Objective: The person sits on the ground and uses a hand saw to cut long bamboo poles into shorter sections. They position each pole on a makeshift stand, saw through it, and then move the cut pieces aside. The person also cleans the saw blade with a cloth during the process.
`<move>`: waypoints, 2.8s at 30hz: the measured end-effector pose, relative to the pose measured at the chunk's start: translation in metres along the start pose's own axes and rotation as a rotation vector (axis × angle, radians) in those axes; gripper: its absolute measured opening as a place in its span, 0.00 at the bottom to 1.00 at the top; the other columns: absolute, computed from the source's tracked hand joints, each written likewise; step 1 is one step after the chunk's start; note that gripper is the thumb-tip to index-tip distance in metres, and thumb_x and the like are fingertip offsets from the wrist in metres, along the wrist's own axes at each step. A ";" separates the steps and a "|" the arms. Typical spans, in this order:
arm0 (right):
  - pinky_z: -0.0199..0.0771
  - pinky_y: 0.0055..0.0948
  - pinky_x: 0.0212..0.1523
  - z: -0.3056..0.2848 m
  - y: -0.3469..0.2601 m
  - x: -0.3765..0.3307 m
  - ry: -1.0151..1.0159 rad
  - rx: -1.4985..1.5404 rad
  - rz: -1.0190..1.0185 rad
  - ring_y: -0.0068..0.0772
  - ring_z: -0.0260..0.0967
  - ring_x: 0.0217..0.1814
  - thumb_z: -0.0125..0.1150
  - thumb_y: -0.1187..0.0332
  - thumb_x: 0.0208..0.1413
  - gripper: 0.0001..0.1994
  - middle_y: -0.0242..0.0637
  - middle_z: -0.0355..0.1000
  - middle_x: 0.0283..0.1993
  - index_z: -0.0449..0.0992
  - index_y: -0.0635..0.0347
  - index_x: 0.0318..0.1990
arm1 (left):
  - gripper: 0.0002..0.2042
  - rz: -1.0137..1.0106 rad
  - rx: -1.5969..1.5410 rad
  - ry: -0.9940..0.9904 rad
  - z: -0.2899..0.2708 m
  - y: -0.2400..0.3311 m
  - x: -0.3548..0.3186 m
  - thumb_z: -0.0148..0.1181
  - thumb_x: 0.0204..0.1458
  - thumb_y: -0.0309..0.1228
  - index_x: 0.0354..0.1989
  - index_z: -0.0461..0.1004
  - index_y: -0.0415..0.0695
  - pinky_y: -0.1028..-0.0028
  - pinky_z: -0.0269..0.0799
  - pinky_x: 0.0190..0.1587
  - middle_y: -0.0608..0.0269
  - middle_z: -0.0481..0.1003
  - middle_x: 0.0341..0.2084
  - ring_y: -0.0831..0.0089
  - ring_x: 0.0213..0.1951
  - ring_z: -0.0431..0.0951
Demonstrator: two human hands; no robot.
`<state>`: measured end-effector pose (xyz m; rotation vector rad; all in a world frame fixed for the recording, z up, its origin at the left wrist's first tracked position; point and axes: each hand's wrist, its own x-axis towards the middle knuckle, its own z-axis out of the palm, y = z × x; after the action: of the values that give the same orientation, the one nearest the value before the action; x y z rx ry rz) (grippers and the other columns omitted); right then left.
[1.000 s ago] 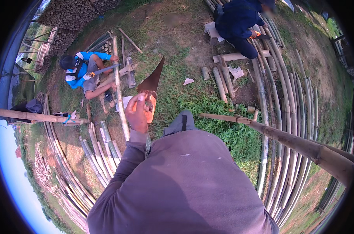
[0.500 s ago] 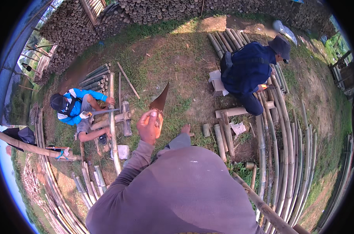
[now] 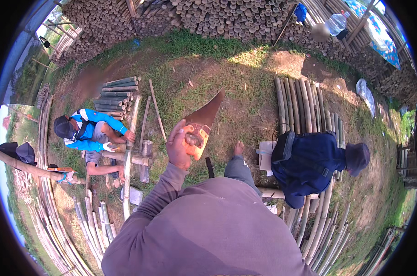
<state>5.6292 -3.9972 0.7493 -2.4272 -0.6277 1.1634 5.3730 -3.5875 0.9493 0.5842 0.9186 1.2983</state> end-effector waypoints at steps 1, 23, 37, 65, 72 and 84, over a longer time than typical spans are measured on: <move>0.81 0.44 0.54 -0.016 -0.015 0.032 -0.044 -0.015 0.010 0.47 0.82 0.50 0.63 0.62 0.64 0.11 0.47 0.83 0.48 0.86 0.54 0.47 | 0.17 -0.001 -0.061 0.027 0.004 -0.004 0.028 0.54 0.68 0.27 0.63 0.75 0.36 0.74 0.76 0.34 0.63 0.76 0.33 0.78 0.29 0.73; 0.76 0.44 0.65 0.051 -0.966 0.498 -1.265 -0.103 -0.249 0.40 0.75 0.66 0.50 0.40 0.74 0.32 0.41 0.78 0.64 0.72 0.59 0.69 | 0.15 0.221 -0.468 0.127 0.127 0.072 0.564 0.55 0.71 0.36 0.56 0.77 0.38 0.69 0.75 0.49 0.66 0.73 0.33 0.75 0.39 0.74; 0.74 0.29 0.36 0.144 -1.324 0.816 -0.670 -0.303 -0.778 0.23 0.77 0.38 0.75 0.62 0.54 0.17 0.38 0.80 0.38 0.80 0.66 0.44 | 0.28 -0.378 1.058 0.062 -0.015 0.122 0.902 0.58 0.69 0.45 0.74 0.66 0.48 0.58 0.75 0.63 0.46 0.79 0.59 0.54 0.59 0.81; 0.73 0.55 0.63 0.817 -1.892 0.922 -1.129 -1.326 -1.229 0.56 0.72 0.67 0.61 0.53 0.68 0.26 0.53 0.70 0.69 0.73 0.47 0.70 | 0.14 0.644 -0.244 1.335 -0.493 0.545 1.410 0.68 0.60 0.24 0.53 0.76 0.41 0.72 0.79 0.40 0.63 0.80 0.44 0.76 0.42 0.81; 0.75 0.59 0.57 1.008 -2.053 0.864 -0.984 -1.376 -0.676 0.55 0.75 0.62 0.61 0.59 0.67 0.26 0.51 0.70 0.70 0.72 0.48 0.72 | 0.07 0.493 -0.164 1.904 -0.752 0.556 1.409 0.67 0.60 0.28 0.45 0.81 0.40 0.65 0.81 0.37 0.62 0.81 0.33 0.67 0.32 0.81; 0.73 0.42 0.69 1.478 -2.479 0.583 -1.104 -1.285 -1.273 0.51 0.73 0.71 0.70 0.53 0.58 0.38 0.54 0.72 0.71 0.68 0.54 0.74 | 0.16 -1.124 0.226 1.332 -0.822 0.618 1.475 0.58 0.60 0.44 0.51 0.85 0.56 0.56 0.83 0.52 0.45 0.85 0.49 0.57 0.53 0.86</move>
<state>4.2077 -1.4185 0.7739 -0.8149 -3.2551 1.4230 4.3613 -2.1303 0.6526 -0.7557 2.0586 0.3747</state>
